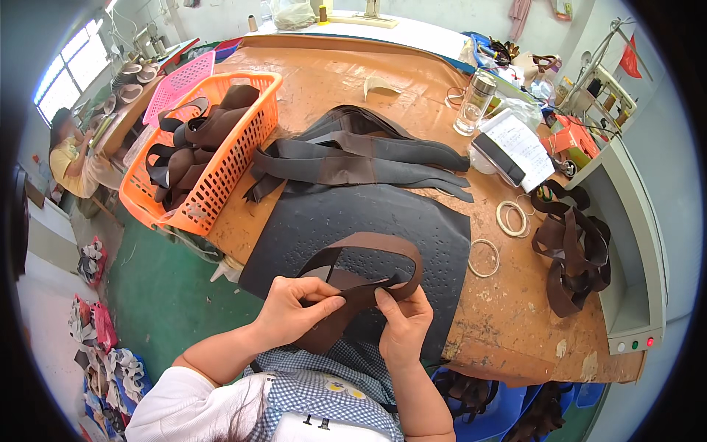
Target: The recorder is folding and aligning leather or synthetic components for shoe uppers at a factory workstation.
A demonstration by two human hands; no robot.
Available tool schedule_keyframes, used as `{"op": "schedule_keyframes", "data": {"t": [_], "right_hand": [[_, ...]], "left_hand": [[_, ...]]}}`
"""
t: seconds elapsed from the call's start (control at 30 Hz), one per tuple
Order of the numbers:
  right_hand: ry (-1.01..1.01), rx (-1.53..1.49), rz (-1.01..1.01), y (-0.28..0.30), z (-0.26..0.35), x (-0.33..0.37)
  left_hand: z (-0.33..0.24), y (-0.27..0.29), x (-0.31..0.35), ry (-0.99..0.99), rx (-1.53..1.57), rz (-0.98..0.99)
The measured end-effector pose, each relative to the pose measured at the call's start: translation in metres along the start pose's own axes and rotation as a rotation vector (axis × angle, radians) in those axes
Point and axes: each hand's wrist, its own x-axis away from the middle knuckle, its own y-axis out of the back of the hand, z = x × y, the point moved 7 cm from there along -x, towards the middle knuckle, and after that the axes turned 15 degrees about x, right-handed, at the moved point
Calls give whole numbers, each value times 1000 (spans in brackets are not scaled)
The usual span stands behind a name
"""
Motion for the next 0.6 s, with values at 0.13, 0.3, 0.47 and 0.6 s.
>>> {"op": "schedule_keyframes", "data": {"t": [0.13,0.3,0.47,0.6], "right_hand": [[-22,38,22,-1,0,1],[3,108,83,-15,3,9],[-46,55,-22,-5,8,5],[-8,65,9,1,1,2]], "left_hand": [[5,0,0,88,61,46],[-7,-9,-7,-15,36,84],[1,-5,-7,53,-36,55],[-1,-7,-7,102,-38,87]]}}
